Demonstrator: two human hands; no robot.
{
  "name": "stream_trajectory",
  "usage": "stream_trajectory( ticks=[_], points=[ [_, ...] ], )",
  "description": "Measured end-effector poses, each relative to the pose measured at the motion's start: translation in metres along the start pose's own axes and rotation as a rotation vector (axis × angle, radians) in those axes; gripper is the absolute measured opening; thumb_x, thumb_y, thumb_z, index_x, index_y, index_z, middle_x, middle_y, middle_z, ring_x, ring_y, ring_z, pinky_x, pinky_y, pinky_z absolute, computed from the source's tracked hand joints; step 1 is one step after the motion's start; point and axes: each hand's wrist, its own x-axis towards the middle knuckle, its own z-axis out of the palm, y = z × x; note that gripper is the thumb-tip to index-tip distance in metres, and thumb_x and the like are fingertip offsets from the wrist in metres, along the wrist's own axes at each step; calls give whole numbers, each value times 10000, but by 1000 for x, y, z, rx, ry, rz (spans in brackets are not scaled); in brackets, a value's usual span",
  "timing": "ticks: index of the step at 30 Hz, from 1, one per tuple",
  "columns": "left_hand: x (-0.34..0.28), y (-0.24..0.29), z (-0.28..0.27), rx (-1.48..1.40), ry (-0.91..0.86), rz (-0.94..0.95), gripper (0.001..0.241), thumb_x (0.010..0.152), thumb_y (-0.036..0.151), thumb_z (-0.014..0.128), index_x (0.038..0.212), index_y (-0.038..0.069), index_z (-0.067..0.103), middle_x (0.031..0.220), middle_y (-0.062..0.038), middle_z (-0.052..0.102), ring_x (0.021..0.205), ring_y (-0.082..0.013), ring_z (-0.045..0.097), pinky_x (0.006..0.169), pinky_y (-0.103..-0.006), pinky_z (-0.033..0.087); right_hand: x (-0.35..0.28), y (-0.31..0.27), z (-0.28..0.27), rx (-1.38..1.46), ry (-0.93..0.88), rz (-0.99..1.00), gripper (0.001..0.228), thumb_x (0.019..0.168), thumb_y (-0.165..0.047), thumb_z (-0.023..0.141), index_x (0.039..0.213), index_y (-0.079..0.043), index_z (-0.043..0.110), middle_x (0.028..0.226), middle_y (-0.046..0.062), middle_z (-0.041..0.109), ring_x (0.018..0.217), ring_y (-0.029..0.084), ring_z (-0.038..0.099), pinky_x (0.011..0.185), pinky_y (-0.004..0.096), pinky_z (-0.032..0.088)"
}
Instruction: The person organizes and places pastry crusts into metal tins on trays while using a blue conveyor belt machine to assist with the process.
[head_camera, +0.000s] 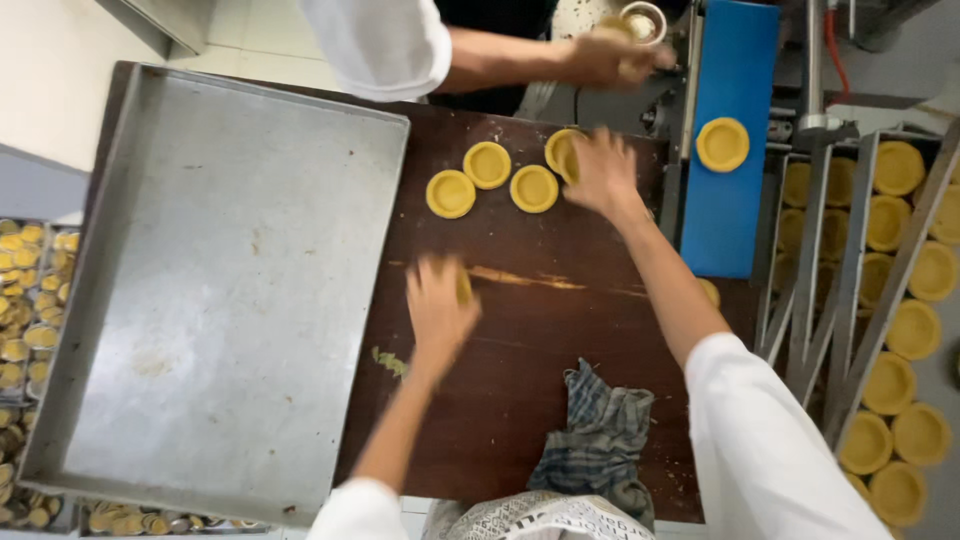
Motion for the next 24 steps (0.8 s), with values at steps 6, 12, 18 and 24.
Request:
stream_trajectory(
  ticks=[6, 12, 18, 24],
  points=[
    [157, 13, -1, 9, 3, -78, 811, 756, 383, 856, 1452, 292, 452, 1496, -139, 348, 1408, -457, 323, 1067, -603, 403, 50, 9, 12, 54, -195, -62, 1036, 606, -254, 838, 1521, -385, 371, 1616, 198, 250, 1386, 564, 385, 1057, 730, 354],
    [109, 9, -18, 63, -116, -40, 791, 674, 295, 885, 1372, 260, 513, 1339, -141, 487, 1279, -429, 465, 886, -539, 542, -5, -10, 5, 150, -220, -110, 836, 622, -225, 872, 1374, -213, 506, 1391, 194, 425, 1305, 538, 397, 934, 643, 472],
    [-41, 13, -51, -245, -232, -214, 843, 746, 368, 796, 1469, 117, 444, 1416, -308, 448, 1316, -554, 452, 917, -632, 527, 9, -58, 37, 313, 37, -143, 784, 597, -424, 836, 1289, -156, 586, 1183, 227, 559, 1226, 506, 511, 1011, 598, 425],
    [-167, -12, -54, -577, -282, -406, 722, 689, 403, 840, 1346, 324, 552, 1296, -121, 593, 1259, -427, 566, 1019, -529, 487, -97, -124, 14, 281, 15, 110, 732, 660, -117, 838, 1306, -38, 505, 1273, 273, 469, 1165, 510, 510, 832, 578, 566]
  ],
)
